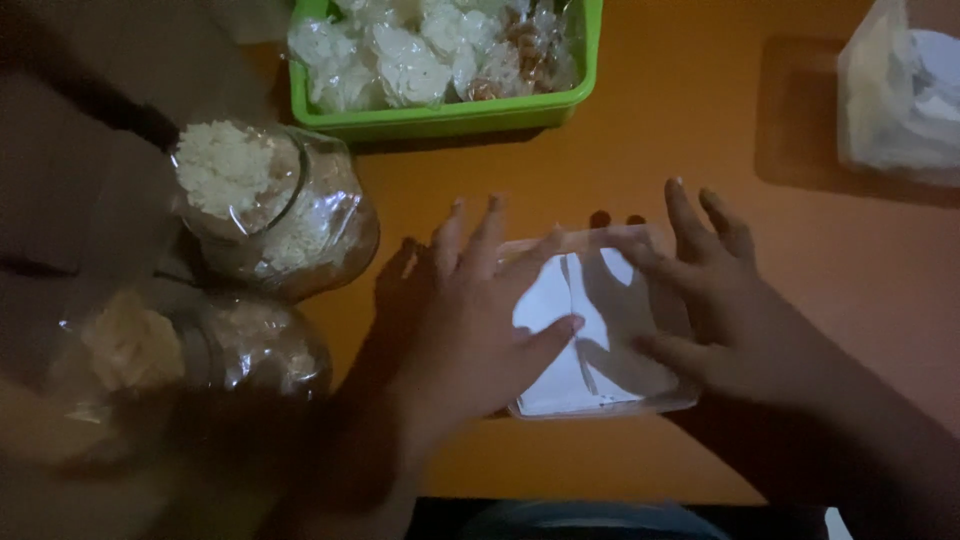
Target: Folding small rectangular pieces of white paper and organizing them into a clear plastic container.
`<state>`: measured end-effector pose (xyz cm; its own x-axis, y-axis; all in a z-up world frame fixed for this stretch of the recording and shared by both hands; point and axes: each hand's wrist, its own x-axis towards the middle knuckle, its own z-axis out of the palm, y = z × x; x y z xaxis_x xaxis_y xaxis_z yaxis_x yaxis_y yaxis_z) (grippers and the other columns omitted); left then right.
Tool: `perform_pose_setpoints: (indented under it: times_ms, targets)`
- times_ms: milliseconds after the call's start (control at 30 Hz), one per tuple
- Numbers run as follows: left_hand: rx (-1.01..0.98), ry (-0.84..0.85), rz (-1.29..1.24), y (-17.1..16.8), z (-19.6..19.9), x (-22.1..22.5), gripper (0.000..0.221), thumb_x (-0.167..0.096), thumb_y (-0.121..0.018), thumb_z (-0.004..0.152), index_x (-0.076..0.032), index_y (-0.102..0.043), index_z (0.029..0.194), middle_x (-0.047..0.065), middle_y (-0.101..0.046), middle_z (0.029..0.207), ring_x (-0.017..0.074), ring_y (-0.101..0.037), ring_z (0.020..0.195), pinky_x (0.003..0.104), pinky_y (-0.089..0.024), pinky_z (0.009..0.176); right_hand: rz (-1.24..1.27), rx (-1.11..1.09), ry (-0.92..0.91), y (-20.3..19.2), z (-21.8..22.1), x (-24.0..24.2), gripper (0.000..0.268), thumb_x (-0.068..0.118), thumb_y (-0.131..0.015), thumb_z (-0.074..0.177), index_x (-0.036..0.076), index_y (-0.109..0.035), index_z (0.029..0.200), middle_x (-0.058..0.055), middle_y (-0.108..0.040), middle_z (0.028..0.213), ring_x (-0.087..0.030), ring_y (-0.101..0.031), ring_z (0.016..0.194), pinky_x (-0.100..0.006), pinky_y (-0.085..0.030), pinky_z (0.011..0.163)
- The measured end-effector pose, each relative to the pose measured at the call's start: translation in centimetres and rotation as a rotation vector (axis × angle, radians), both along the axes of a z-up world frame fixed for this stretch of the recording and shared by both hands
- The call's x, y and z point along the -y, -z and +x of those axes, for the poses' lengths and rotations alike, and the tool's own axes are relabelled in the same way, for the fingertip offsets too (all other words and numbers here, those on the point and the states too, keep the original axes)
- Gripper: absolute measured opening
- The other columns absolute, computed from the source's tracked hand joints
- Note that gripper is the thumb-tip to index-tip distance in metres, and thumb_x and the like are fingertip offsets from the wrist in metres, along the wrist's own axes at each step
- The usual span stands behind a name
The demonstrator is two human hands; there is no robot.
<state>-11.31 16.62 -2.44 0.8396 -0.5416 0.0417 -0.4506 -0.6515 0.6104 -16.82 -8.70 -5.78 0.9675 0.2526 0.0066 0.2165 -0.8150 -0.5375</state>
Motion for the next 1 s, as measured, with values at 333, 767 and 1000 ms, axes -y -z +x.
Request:
perform_pose_setpoints:
  times_ms: [333,767,1000]
  targets:
    - [-0.244,-0.513,-0.298,0.9,1.4,1.4,0.062,-0.046,-0.029,0.091,-0.024,-0.073,0.130,0.001,-0.078,0.128,0.0152,-0.078,0.111,0.027,-0.056,0.088,1.480,-0.336,0.767,-3.2,0.0,-7.1,0.078,0.033,-0.047,0.078,0.012,-0.049,0.153,-0.016,-0.062,0.146,-0.031,-0.060,0.130,-0.042,-0.044,0.109]
    - [-0.820,-0.277,-1.435,7.9,1.4,3.3,0.042,-0.043,-0.052,0.094,-0.007,-0.068,0.108,0.016,-0.069,0.109,0.0290,-0.065,0.097,0.043,-0.051,0.087,1.443,-0.266,0.538,0.7,0.1,-4.7,0.085,0.040,-0.056,0.083,0.015,-0.034,0.161,-0.014,-0.036,0.169,-0.030,-0.036,0.154,-0.048,-0.027,0.118]
    - [-0.772,-0.144,-1.480,7.8,1.5,3.3,0.041,-0.040,-0.047,0.102,-0.005,-0.067,0.107,0.013,-0.069,0.101,0.0258,-0.065,0.091,0.040,-0.050,0.083,1.653,-0.292,0.600,-0.5,0.2,-5.5,0.075,0.029,-0.059,0.078,0.013,-0.046,0.151,-0.007,-0.045,0.163,-0.028,-0.047,0.148,-0.047,-0.034,0.119]
